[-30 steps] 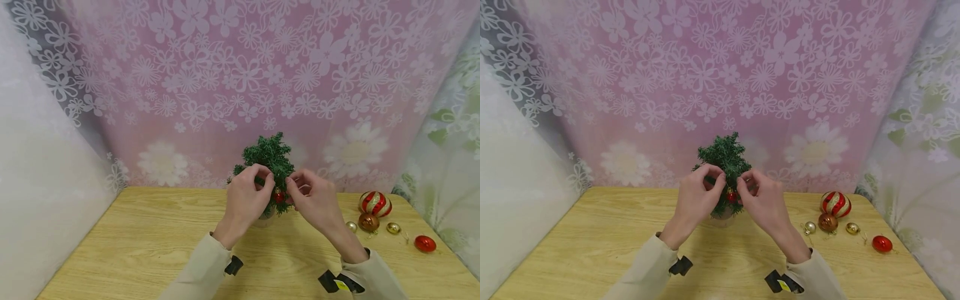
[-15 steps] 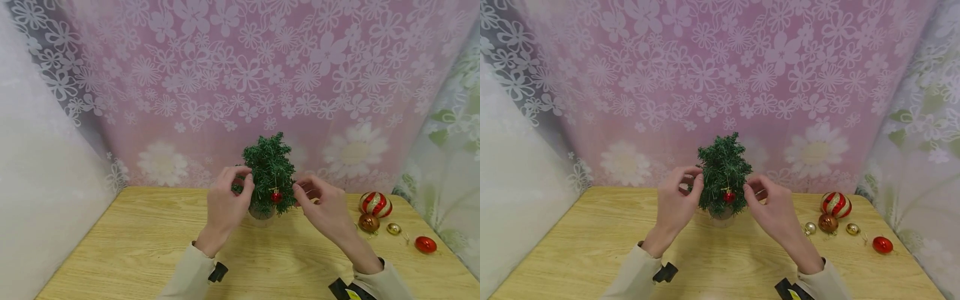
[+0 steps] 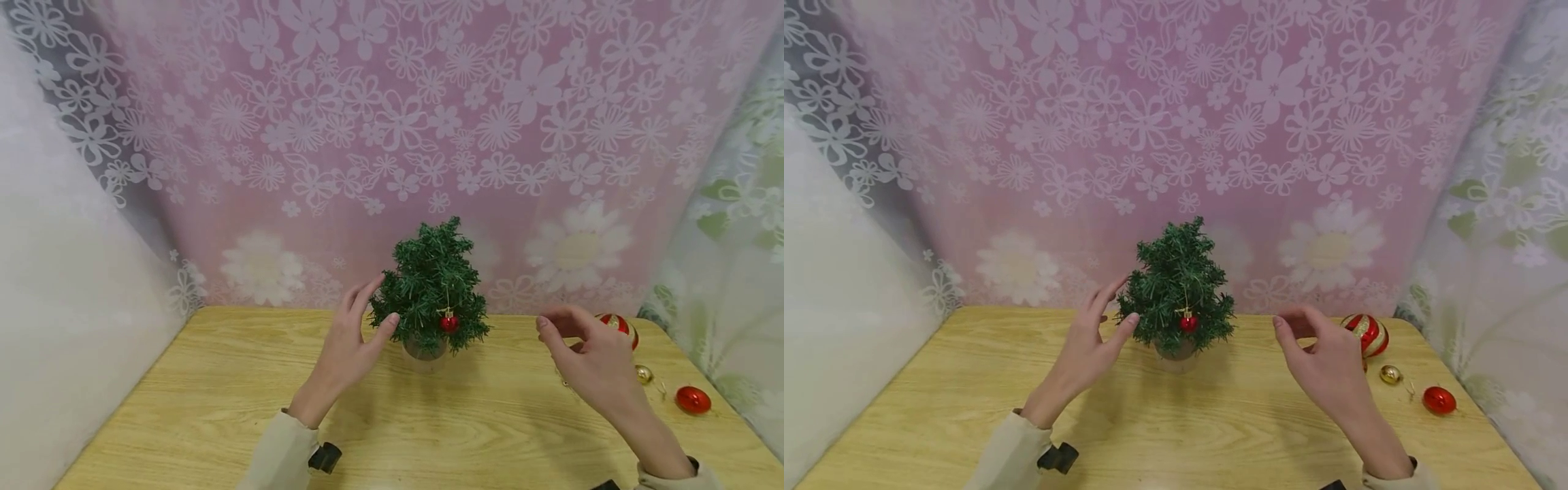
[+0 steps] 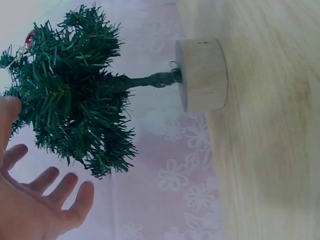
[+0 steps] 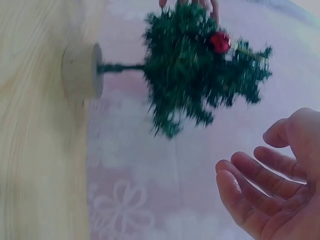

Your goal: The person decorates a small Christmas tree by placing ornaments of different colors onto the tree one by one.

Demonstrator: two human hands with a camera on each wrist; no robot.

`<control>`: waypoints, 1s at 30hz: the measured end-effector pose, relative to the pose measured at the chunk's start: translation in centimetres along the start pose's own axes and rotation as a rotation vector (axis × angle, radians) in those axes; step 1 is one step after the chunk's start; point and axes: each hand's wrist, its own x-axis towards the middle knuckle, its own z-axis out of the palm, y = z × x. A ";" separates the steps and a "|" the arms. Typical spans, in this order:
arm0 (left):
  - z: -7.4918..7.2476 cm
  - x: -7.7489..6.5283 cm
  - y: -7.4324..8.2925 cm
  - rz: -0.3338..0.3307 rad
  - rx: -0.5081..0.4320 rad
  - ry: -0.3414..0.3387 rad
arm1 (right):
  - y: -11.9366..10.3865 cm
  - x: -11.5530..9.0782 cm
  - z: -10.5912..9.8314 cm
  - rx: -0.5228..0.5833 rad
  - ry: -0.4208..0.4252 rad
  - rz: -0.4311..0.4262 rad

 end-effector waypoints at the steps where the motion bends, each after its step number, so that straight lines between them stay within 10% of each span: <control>1: 0.0 -0.1 -0.1 -0.004 -0.004 -0.016 | 0.5 -0.1 -0.2 -0.012 0.005 0.005; 15: 0.1 -0.1 -0.4 -0.064 0.009 -0.057 | 8.3 -0.8 -2.4 -0.149 -0.076 0.105; 30: -0.2 0.0 -0.7 -0.142 0.049 -0.120 | 14.9 0.5 -3.5 -0.311 -0.093 0.017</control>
